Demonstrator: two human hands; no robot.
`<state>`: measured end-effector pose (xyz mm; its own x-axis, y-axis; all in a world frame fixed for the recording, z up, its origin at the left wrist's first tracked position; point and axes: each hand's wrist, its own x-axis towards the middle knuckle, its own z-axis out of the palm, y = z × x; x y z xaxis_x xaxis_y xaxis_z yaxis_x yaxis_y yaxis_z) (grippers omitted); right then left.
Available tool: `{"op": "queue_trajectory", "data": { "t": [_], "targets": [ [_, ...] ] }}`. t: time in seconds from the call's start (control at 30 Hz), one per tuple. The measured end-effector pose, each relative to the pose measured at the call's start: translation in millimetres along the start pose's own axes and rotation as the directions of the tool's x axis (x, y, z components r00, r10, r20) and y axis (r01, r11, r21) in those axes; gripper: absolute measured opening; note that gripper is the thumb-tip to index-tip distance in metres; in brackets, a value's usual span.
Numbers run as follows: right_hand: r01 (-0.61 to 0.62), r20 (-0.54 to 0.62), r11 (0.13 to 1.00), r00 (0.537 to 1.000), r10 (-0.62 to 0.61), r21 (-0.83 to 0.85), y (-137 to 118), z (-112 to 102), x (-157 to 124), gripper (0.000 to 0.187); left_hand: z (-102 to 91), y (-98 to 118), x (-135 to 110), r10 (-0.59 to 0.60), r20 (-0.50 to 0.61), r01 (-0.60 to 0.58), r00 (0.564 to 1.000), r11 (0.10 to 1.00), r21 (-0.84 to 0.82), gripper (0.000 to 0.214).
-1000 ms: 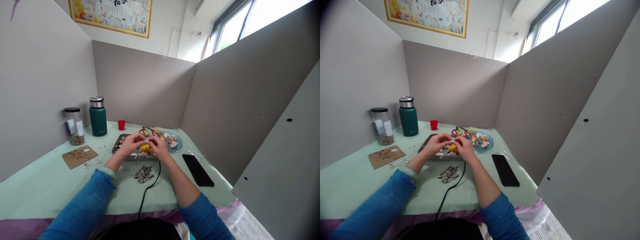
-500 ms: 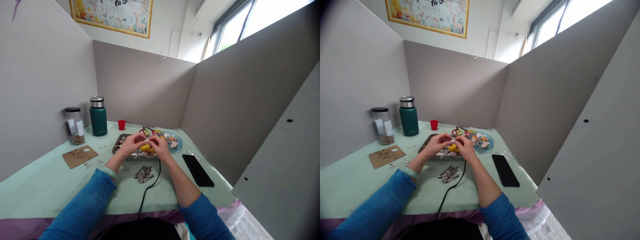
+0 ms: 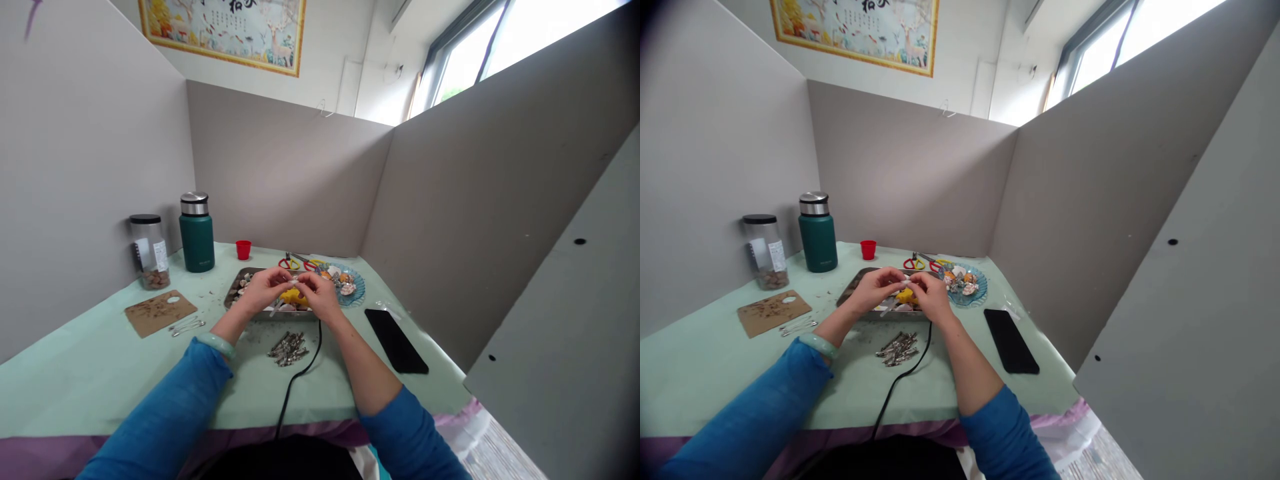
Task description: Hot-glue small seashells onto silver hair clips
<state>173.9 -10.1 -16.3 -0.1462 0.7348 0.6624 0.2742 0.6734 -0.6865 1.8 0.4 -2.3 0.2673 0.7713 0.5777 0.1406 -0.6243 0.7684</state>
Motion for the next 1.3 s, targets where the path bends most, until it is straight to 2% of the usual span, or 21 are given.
{"op": "queue_trajectory", "data": {
  "t": [0.2, 0.37, 0.5, 0.93, 1.17, 1.3],
  "targets": [
    [0.048, -0.010, 0.996, 0.999, -0.049, -0.077, 3, 0, 0, 0.016, -0.8, 5, -1, 0.127, 0.002, -0.126, 0.992, 0.984, 0.122, 0.021],
    [0.072, -0.025, 0.991, 0.997, -0.076, -0.116, 5, 0, 0, 0.016, -1.5, 6, -2, 0.274, 0.012, -0.268, 0.962, 0.930, 0.250, 0.016],
    [0.089, -0.032, 0.990, 0.995, -0.093, -0.114, 4, 0, 0, 0.018, -1.6, 6, -2, 0.331, 0.001, -0.313, 0.944, 0.891, 0.330, 0.014],
    [0.099, -0.020, 0.991, 0.995, -0.101, -0.091, 2, 0, 0, 0.020, -1.2, 12, -3, 0.283, 0.045, -0.284, 0.958, 0.917, 0.280, 0.012],
    [0.236, 0.033, 0.949, 0.972, -0.234, -0.211, 6, -1, -1, 0.016, -1.5, -3, -2, 0.270, 0.096, -0.285, 0.958, 0.875, 0.390, 0.004],
    [0.249, 0.039, 0.938, 0.968, -0.247, -0.240, 7, -2, -2, 0.017, -1.0, -6, -2, 0.250, 0.085, -0.262, 0.964, 0.869, 0.419, 0.007]
  ]
}}
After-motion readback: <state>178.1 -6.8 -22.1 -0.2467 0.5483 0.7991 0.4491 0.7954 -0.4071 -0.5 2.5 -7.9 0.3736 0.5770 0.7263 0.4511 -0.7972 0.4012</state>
